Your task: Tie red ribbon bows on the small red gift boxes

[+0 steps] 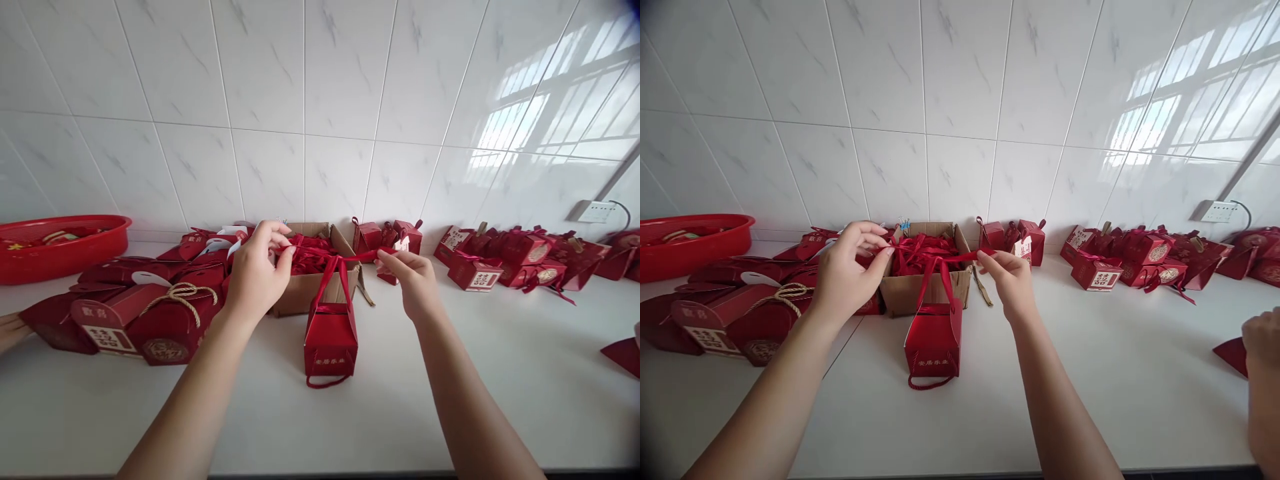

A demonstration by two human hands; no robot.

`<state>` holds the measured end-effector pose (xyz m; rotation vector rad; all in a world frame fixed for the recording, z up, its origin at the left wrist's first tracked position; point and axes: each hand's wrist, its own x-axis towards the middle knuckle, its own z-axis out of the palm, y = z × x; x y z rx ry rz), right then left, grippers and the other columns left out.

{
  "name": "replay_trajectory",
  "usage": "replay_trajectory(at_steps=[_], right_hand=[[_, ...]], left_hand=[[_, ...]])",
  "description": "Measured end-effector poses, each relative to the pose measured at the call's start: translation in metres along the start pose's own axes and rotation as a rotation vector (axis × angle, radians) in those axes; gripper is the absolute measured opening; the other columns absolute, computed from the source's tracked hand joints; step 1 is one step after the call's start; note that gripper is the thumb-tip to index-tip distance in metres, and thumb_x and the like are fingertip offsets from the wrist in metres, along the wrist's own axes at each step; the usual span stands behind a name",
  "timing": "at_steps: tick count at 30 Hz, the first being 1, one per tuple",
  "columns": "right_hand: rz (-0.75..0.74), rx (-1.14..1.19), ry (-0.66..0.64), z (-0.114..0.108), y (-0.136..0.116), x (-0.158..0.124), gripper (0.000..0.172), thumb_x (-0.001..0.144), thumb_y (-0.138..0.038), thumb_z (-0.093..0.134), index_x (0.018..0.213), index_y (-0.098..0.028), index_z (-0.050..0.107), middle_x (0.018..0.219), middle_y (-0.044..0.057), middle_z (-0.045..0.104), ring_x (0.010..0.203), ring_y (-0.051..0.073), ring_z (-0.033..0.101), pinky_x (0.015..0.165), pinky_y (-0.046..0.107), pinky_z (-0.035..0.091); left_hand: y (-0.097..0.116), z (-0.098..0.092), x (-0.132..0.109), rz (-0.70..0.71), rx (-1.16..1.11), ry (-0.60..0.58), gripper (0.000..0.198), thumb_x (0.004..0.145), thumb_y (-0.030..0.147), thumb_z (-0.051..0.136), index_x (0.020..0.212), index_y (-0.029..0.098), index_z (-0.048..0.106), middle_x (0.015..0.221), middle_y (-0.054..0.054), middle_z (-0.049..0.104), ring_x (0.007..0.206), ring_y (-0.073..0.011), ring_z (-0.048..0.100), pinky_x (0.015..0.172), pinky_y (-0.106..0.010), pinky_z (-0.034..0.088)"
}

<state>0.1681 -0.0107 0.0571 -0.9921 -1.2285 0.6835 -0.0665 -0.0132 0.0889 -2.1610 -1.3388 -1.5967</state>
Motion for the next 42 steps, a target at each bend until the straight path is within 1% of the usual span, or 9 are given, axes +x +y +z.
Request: replay_trajectory(at_steps=[5,10,14,17,20,24,28,33,42], right_hand=[[0.119,0.021,0.037,-0.026,0.027,-0.019,0.032,0.067,-0.048,0.072,0.059,-0.017,0.065,0.064,0.003,0.062,0.065,0.016,0.058,0.068,0.031,0.046],[0.193,-0.072,0.082,-0.051,0.047,-0.038,0.033,0.067,-0.049,0.070,0.061,-0.016,0.065,0.063,0.005,0.063,0.063,0.018,0.059,0.065,0.032,0.046],[0.234,-0.208,0.051,-0.060,0.058,-0.051,0.032,0.070,-0.048,0.066,0.065,-0.016,0.067,0.065,0.006,0.063,0.064,0.019,0.057,0.059,0.031,0.042],[0.259,-0.338,0.002,-0.061,0.065,-0.058,0.031,0.072,-0.046,0.064,0.065,-0.017,0.066,0.062,0.005,0.061,0.053,0.016,0.049,0.049,0.029,0.033],[0.268,-0.455,-0.062,-0.059,0.072,-0.064,0.027,0.072,-0.042,0.061,0.061,-0.018,0.064,0.056,0.002,0.057,0.049,0.014,0.043,0.048,0.028,0.030],[0.274,-0.597,-0.134,-0.062,0.085,-0.070,0.020,0.071,-0.035,0.058,0.060,-0.020,0.062,0.058,0.002,0.059,0.055,0.017,0.049,0.051,0.029,0.035],[0.316,-0.739,-0.171,-0.073,0.100,-0.072,0.015,0.068,-0.028,0.056,0.055,-0.020,0.060,0.061,0.003,0.063,0.056,0.018,0.053,0.050,0.028,0.035],[0.355,-0.849,-0.205,-0.085,0.108,-0.072,0.017,0.068,-0.029,0.054,0.054,-0.021,0.054,0.060,0.002,0.062,0.055,0.017,0.052,0.049,0.027,0.033],[0.346,-0.902,-0.214,-0.096,0.106,-0.073,0.023,0.077,-0.035,0.048,0.064,-0.021,0.060,0.069,0.005,0.066,0.062,0.020,0.060,0.053,0.031,0.043]], left_hand=[[-0.019,-0.014,-0.019,-0.016,0.092,0.004,0.020,0.083,0.019,0.050,0.100,0.022,0.058,0.089,-0.003,0.066,0.083,-0.0196,0.063,0.077,-0.030,0.048],[-0.036,-0.030,-0.041,-0.059,0.191,-0.069,0.019,0.086,0.022,0.045,0.093,0.022,0.063,0.094,-0.006,0.065,0.084,-0.0214,0.063,0.074,-0.030,0.047],[-0.053,-0.037,-0.061,-0.113,0.240,-0.136,0.019,0.086,0.025,0.044,0.087,0.022,0.063,0.090,-0.006,0.066,0.082,-0.0227,0.063,0.072,-0.031,0.047],[-0.064,-0.037,-0.077,-0.188,0.265,-0.212,0.019,0.084,0.027,0.045,0.085,0.022,0.063,0.090,-0.007,0.067,0.081,-0.0240,0.064,0.070,-0.032,0.048],[-0.070,-0.033,-0.093,-0.238,0.262,-0.278,0.018,0.082,0.027,0.046,0.083,0.023,0.064,0.089,-0.006,0.070,0.077,-0.0235,0.065,0.065,-0.031,0.049],[-0.082,-0.028,-0.115,-0.270,0.263,-0.352,0.019,0.078,0.023,0.048,0.079,0.024,0.067,0.087,-0.005,0.072,0.075,-0.0233,0.066,0.067,-0.031,0.050],[-0.102,-0.027,-0.134,-0.363,0.312,-0.396,0.025,0.074,0.023,0.045,0.079,0.020,0.070,0.086,-0.008,0.073,0.077,-0.0259,0.067,0.071,-0.034,0.051],[-0.118,-0.029,-0.143,-0.450,0.346,-0.445,0.030,0.073,0.025,0.044,0.085,0.018,0.071,0.090,-0.009,0.074,0.082,-0.0261,0.068,0.076,-0.033,0.051],[-0.118,-0.027,-0.144,-0.496,0.354,-0.474,0.032,0.074,0.028,0.044,0.088,0.018,0.071,0.091,-0.009,0.074,0.083,-0.0259,0.068,0.076,-0.033,0.052]])
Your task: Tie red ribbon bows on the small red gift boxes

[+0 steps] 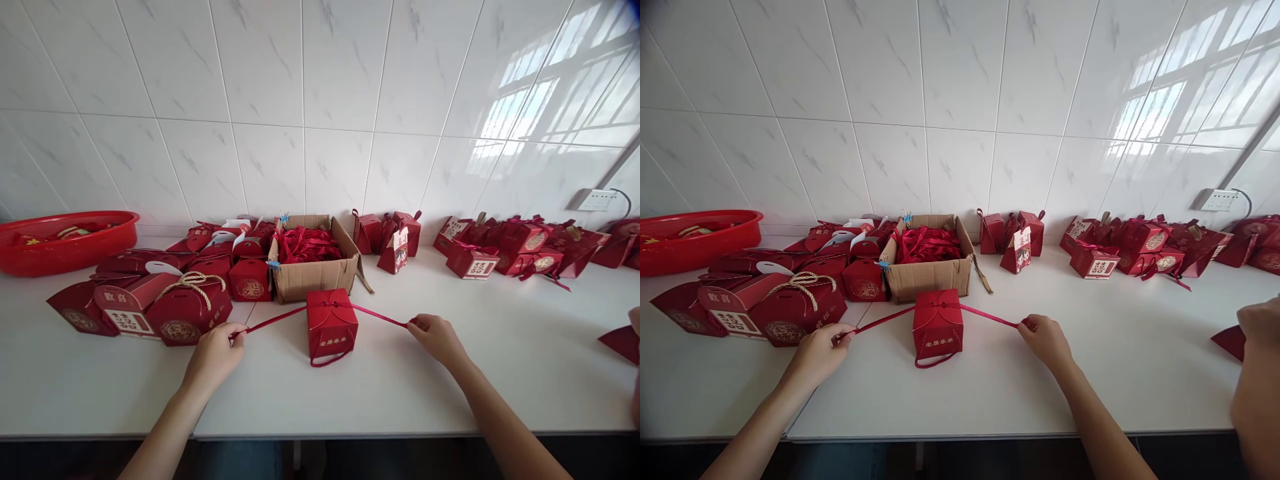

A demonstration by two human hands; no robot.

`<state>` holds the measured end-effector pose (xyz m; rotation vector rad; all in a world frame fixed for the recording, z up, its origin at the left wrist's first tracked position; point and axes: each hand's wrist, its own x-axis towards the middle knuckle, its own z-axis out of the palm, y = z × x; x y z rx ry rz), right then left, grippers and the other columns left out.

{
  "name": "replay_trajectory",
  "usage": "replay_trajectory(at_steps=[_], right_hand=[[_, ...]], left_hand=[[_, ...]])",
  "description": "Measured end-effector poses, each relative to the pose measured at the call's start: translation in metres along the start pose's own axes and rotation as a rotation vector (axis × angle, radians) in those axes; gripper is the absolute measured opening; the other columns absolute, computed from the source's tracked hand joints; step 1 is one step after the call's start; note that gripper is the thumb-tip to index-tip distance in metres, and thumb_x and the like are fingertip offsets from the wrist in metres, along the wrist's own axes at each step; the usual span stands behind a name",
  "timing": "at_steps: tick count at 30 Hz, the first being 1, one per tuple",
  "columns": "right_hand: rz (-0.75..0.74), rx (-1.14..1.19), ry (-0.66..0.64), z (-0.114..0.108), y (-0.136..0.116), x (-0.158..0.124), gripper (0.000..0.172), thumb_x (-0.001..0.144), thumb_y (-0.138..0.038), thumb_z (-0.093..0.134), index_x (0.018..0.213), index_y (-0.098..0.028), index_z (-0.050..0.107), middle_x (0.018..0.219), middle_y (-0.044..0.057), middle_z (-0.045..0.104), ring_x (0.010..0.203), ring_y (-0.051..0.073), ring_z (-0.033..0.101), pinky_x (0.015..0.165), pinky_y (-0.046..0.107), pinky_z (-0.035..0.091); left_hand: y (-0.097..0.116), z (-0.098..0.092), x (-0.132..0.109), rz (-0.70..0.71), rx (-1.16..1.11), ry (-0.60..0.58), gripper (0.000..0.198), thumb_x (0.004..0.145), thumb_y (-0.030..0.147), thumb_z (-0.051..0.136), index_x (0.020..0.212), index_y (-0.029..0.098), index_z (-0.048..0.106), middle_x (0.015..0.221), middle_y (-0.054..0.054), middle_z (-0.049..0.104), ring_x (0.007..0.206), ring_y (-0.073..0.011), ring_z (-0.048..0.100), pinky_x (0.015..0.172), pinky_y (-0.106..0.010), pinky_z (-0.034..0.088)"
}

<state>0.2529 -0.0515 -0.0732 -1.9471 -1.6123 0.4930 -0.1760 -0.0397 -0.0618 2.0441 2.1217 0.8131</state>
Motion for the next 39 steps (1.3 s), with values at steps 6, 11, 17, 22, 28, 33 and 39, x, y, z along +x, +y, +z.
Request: replay_trajectory(at_steps=[6,11,17,22,28,33,39], right_hand=[[-0.111,0.027,0.103,-0.009,-0.012,0.006,0.038,0.083,-0.043,0.049,0.113,-0.021,0.058,0.117,0.010,0.060,0.098,0.025,0.060,0.077,0.037,0.050],[-0.404,0.246,-0.002,-0.017,-0.069,0.010,0.028,0.085,-0.045,0.053,0.100,-0.023,0.064,0.112,0.008,0.060,0.100,0.024,0.061,0.080,0.038,0.052],[-0.717,0.368,-0.263,0.003,-0.120,0.016,0.052,0.077,-0.047,0.066,0.124,-0.028,0.055,0.134,0.008,0.050,0.119,0.027,0.051,0.094,0.042,0.049],[-0.706,0.435,-0.382,0.024,-0.114,0.019,0.066,0.074,-0.046,0.070,0.133,-0.028,0.047,0.137,0.009,0.048,0.124,0.027,0.049,0.099,0.042,0.047],[-0.693,0.429,-0.358,0.029,-0.107,0.014,0.059,0.075,-0.046,0.070,0.128,-0.024,0.055,0.142,0.012,0.043,0.129,0.030,0.044,0.103,0.044,0.044],[-0.678,0.440,-0.363,0.029,-0.107,0.011,0.060,0.076,-0.045,0.069,0.129,-0.024,0.054,0.143,0.012,0.039,0.131,0.030,0.041,0.105,0.043,0.042],[-0.519,0.549,-0.253,0.028,-0.102,0.016,0.049,0.086,-0.053,0.053,0.126,-0.025,0.048,0.135,0.013,0.043,0.112,0.025,0.055,0.083,0.038,0.053]], left_hand=[[0.018,-0.006,-0.006,0.089,0.026,0.052,0.041,0.073,0.029,0.045,0.105,0.015,0.068,0.107,-0.014,0.067,0.104,-0.0341,0.057,0.092,-0.047,0.044],[0.074,-0.012,-0.007,0.256,-0.189,0.124,0.034,0.082,0.037,0.048,0.108,0.019,0.062,0.115,-0.010,0.061,0.112,-0.0278,0.053,0.098,-0.044,0.041],[0.128,0.000,0.003,0.183,-0.477,-0.014,0.028,0.082,0.035,0.054,0.108,0.023,0.060,0.119,-0.006,0.058,0.112,-0.0218,0.055,0.096,-0.035,0.045],[0.133,0.012,0.005,0.094,-0.567,-0.112,0.028,0.081,0.032,0.056,0.107,0.024,0.059,0.118,-0.006,0.060,0.112,-0.0224,0.056,0.097,-0.037,0.044],[0.137,0.019,0.005,0.050,-0.606,-0.124,0.030,0.080,0.031,0.057,0.109,0.024,0.056,0.120,-0.006,0.060,0.111,-0.0234,0.057,0.096,-0.038,0.044],[0.134,0.025,0.001,-0.008,-0.690,-0.084,0.035,0.081,0.039,0.058,0.111,0.023,0.049,0.122,-0.008,0.056,0.112,-0.0239,0.055,0.093,-0.038,0.043],[0.126,0.026,0.000,-0.144,-0.646,-0.105,0.041,0.080,0.059,0.051,0.093,0.021,0.054,0.090,-0.005,0.061,0.078,-0.0204,0.057,0.070,-0.032,0.043]])
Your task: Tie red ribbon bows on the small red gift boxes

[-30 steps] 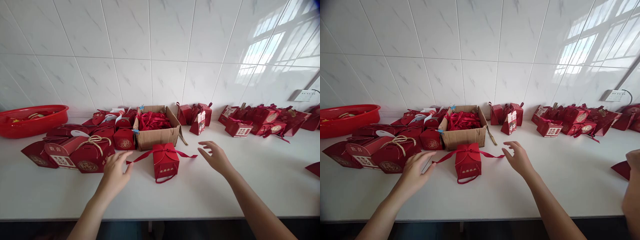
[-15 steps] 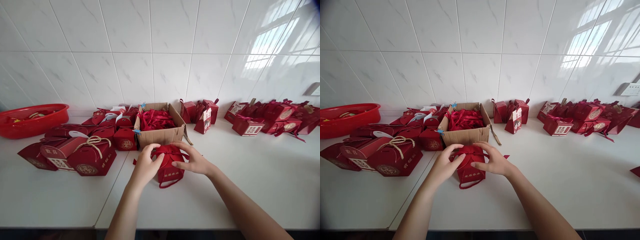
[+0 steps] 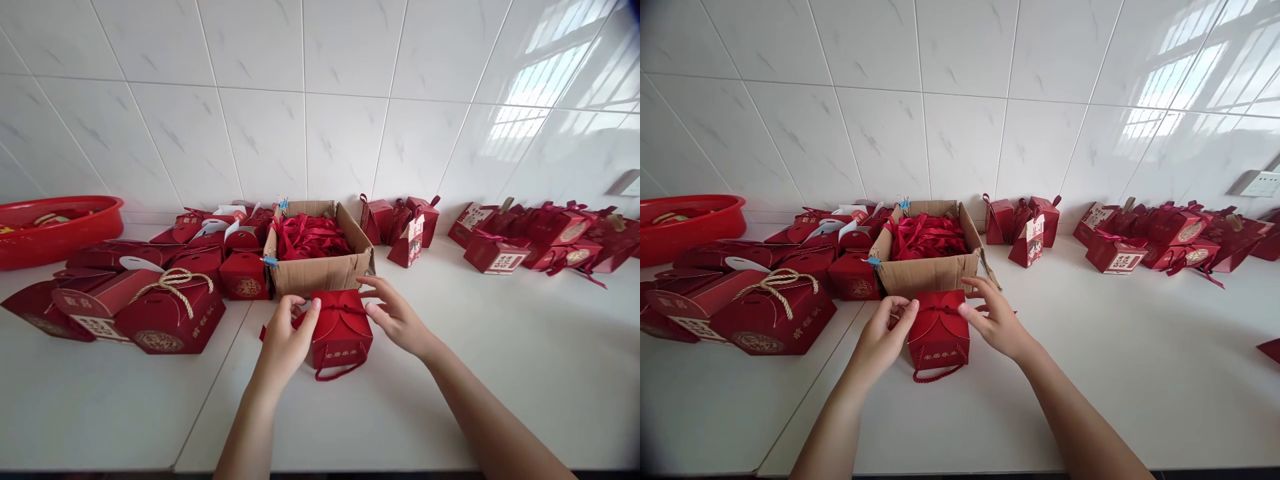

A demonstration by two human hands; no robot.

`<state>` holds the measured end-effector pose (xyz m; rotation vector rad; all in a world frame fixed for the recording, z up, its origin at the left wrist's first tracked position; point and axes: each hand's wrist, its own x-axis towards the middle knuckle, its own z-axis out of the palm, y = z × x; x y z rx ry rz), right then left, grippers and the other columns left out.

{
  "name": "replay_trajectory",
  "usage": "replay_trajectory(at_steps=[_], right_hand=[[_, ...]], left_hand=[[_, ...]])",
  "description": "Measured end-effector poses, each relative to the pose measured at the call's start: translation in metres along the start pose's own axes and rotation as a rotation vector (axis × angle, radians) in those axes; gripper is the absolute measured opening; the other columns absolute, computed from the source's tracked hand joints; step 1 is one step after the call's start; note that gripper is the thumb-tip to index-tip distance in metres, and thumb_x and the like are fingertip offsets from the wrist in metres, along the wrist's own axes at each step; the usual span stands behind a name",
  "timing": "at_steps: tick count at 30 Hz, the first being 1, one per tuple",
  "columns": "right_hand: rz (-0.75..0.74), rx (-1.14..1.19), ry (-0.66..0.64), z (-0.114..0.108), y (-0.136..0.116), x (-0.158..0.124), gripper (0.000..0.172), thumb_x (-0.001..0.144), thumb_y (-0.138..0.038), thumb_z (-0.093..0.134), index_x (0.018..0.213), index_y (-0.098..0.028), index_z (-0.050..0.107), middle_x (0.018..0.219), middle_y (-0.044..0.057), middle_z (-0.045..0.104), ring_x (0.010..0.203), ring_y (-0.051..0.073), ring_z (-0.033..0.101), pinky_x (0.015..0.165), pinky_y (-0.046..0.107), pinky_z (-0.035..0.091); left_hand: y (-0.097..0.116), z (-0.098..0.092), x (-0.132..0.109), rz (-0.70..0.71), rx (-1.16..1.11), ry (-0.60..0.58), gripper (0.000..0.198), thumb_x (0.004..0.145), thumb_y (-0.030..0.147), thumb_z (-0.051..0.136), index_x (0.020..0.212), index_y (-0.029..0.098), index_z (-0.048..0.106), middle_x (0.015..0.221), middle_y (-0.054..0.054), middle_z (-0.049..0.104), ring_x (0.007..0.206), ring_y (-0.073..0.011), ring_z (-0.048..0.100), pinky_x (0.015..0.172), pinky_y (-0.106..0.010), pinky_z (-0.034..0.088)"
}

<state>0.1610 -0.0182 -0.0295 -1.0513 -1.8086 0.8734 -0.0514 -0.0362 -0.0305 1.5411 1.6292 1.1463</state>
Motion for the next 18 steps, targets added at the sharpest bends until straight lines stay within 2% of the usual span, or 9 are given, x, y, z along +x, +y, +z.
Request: replay_trajectory(at_steps=[2,3,5,7,9,13,18], right_hand=[[0.094,-0.017,0.063,-0.002,0.001,0.002,0.040,0.087,-0.055,0.049,0.105,-0.020,0.055,0.110,0.011,0.057,0.088,0.020,0.059,0.068,0.032,0.051],[0.126,-0.026,0.048,-0.003,0.001,0.003,0.039,0.086,-0.056,0.049,0.093,-0.019,0.055,0.096,0.008,0.059,0.078,0.017,0.058,0.063,0.030,0.048],[0.170,-0.016,-0.050,-0.004,0.002,0.004,0.042,0.084,-0.058,0.051,0.074,-0.018,0.052,0.073,0.002,0.055,0.065,0.013,0.050,0.056,0.026,0.041],[0.214,0.028,-0.142,-0.003,0.002,0.004,0.045,0.082,-0.059,0.053,0.064,-0.018,0.048,0.061,-0.002,0.048,0.057,0.011,0.042,0.051,0.025,0.034],[0.248,0.098,-0.165,-0.001,0.002,0.003,0.046,0.080,-0.059,0.057,0.061,-0.018,0.045,0.057,-0.004,0.044,0.054,0.009,0.038,0.049,0.024,0.029],[0.235,0.211,-0.134,0.005,0.003,0.003,0.047,0.079,-0.057,0.060,0.059,-0.018,0.042,0.055,-0.005,0.043,0.052,0.008,0.037,0.049,0.024,0.027],[0.219,0.332,-0.153,0.009,0.004,0.003,0.046,0.080,-0.052,0.062,0.058,-0.018,0.039,0.055,-0.005,0.043,0.052,0.008,0.038,0.050,0.024,0.028]], left_hand=[[0.000,0.000,-0.001,-0.013,-0.009,-0.051,0.041,0.082,0.060,0.047,0.074,0.020,0.052,0.072,0.000,0.056,0.067,-0.0170,0.051,0.063,-0.028,0.040],[0.001,0.000,-0.001,-0.018,-0.023,-0.079,0.042,0.083,0.060,0.046,0.069,0.020,0.049,0.067,0.001,0.053,0.064,-0.0162,0.049,0.061,-0.027,0.039],[0.004,0.000,-0.003,-0.027,-0.068,-0.127,0.042,0.082,0.059,0.049,0.066,0.020,0.048,0.064,0.002,0.051,0.064,-0.0158,0.048,0.058,-0.025,0.038],[0.006,0.001,-0.004,-0.023,-0.107,-0.153,0.040,0.080,0.057,0.053,0.067,0.020,0.048,0.065,0.002,0.051,0.063,-0.0154,0.048,0.056,-0.023,0.038],[0.008,0.001,-0.005,0.003,-0.121,-0.147,0.038,0.080,0.054,0.054,0.066,0.020,0.048,0.064,0.002,0.050,0.063,-0.0147,0.048,0.056,-0.023,0.038],[0.010,0.002,-0.005,0.058,-0.134,-0.100,0.037,0.079,0.051,0.057,0.064,0.019,0.046,0.065,0.002,0.047,0.063,-0.0144,0.049,0.057,-0.023,0.040],[0.011,0.001,-0.004,0.037,-0.247,-0.185,0.030,0.073,0.047,0.064,0.071,0.018,0.057,0.074,0.000,0.048,0.072,-0.0168,0.054,0.062,-0.025,0.044]])
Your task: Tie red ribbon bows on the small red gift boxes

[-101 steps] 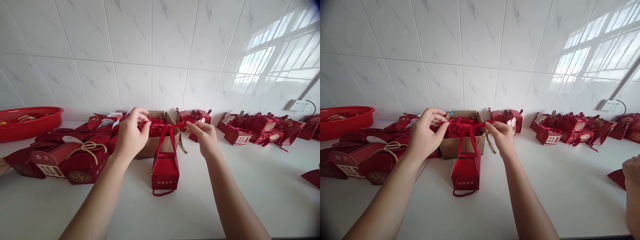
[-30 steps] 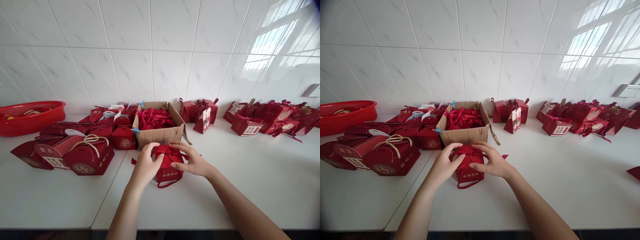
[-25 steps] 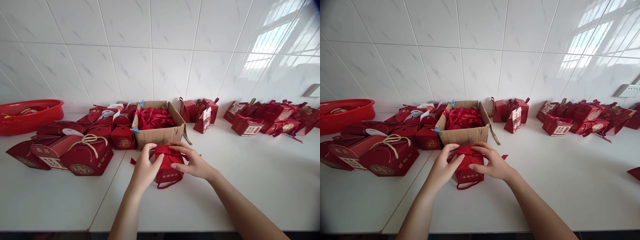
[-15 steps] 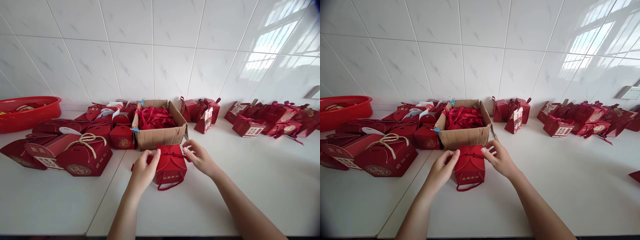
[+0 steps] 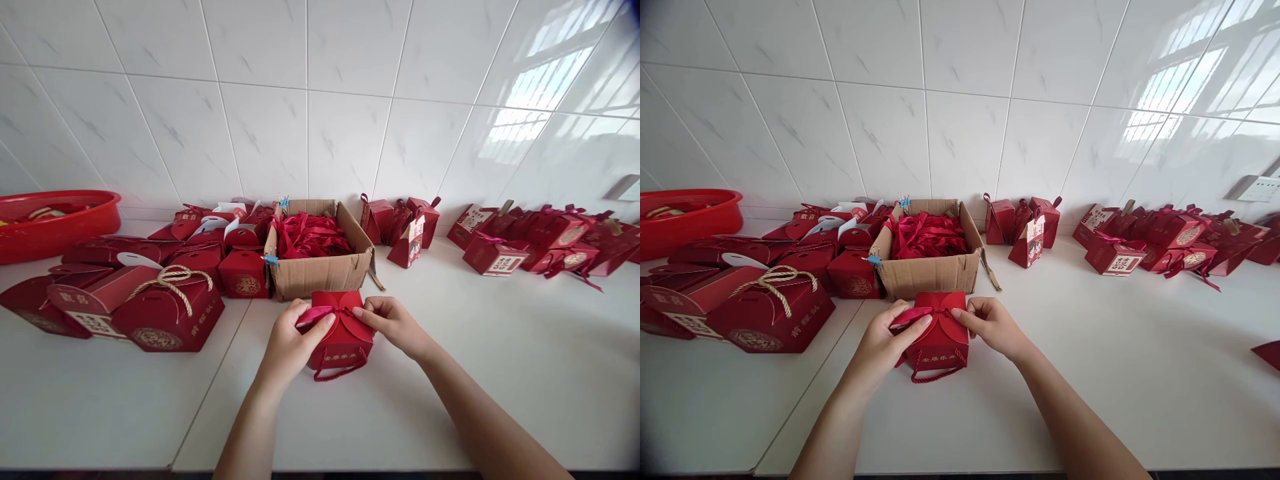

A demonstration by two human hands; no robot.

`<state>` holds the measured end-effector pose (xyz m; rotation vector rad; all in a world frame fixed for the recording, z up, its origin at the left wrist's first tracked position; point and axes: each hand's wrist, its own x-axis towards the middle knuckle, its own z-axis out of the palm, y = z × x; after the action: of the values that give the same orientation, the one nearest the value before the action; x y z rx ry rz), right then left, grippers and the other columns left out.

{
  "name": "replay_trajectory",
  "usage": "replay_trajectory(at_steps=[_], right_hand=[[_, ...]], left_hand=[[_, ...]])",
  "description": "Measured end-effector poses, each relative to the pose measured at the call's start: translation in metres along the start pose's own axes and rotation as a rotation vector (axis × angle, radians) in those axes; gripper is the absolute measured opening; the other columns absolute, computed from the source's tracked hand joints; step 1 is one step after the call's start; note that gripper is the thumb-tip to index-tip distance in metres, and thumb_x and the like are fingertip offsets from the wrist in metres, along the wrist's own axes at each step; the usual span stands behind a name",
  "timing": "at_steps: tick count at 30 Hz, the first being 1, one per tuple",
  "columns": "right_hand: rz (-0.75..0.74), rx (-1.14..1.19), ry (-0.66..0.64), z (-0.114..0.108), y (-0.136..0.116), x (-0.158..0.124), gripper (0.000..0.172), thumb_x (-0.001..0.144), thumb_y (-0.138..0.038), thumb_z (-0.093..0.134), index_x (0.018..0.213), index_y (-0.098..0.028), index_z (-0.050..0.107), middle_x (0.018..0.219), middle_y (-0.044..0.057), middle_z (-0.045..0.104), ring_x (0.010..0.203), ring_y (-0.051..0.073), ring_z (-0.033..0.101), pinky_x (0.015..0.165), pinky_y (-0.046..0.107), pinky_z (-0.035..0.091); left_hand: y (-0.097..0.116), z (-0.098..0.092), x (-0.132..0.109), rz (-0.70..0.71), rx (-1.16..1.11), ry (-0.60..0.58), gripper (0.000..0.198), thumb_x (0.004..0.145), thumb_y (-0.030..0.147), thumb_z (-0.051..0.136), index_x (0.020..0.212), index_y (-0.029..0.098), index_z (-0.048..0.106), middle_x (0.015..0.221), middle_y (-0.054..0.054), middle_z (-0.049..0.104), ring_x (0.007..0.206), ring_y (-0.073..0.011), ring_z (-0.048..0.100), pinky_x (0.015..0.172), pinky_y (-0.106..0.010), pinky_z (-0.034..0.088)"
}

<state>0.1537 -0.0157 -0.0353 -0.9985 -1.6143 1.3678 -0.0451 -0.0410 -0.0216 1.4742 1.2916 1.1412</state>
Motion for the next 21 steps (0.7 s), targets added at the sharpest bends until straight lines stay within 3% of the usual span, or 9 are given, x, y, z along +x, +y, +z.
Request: replay_trajectory(at_steps=[8,12,21], right_hand=[[0.016,0.072,-0.068,-0.0005,-0.0047,-0.0008,0.046,0.080,-0.051,0.062,0.055,-0.018,0.040,0.055,-0.005,0.042,0.052,0.007,0.038,0.053,0.023,0.033],[0.019,0.080,-0.084,-0.0013,-0.0053,-0.0011,0.046,0.081,-0.050,0.061,0.056,-0.018,0.041,0.057,-0.005,0.042,0.053,0.007,0.037,0.054,0.023,0.034],[0.020,0.050,-0.091,-0.0032,-0.0044,-0.0006,0.048,0.080,-0.054,0.060,0.055,-0.019,0.040,0.056,-0.004,0.042,0.054,0.009,0.039,0.055,0.024,0.034]], left_hand=[[-0.0027,0.0017,-0.0005,-0.039,-0.112,0.020,0.035,0.067,0.044,0.071,0.061,0.017,0.050,0.071,0.003,0.041,0.064,-0.0130,0.050,0.058,-0.023,0.043],[-0.0031,0.0029,-0.0002,-0.078,-0.135,0.055,0.041,0.069,0.052,0.068,0.060,0.017,0.048,0.069,0.003,0.041,0.062,-0.0115,0.046,0.055,-0.022,0.040],[-0.0093,0.0025,0.0030,-0.013,0.094,0.112,0.053,0.077,0.054,0.058,0.054,0.020,0.024,0.060,0.003,0.030,0.056,-0.0116,0.033,0.052,-0.023,0.030]])
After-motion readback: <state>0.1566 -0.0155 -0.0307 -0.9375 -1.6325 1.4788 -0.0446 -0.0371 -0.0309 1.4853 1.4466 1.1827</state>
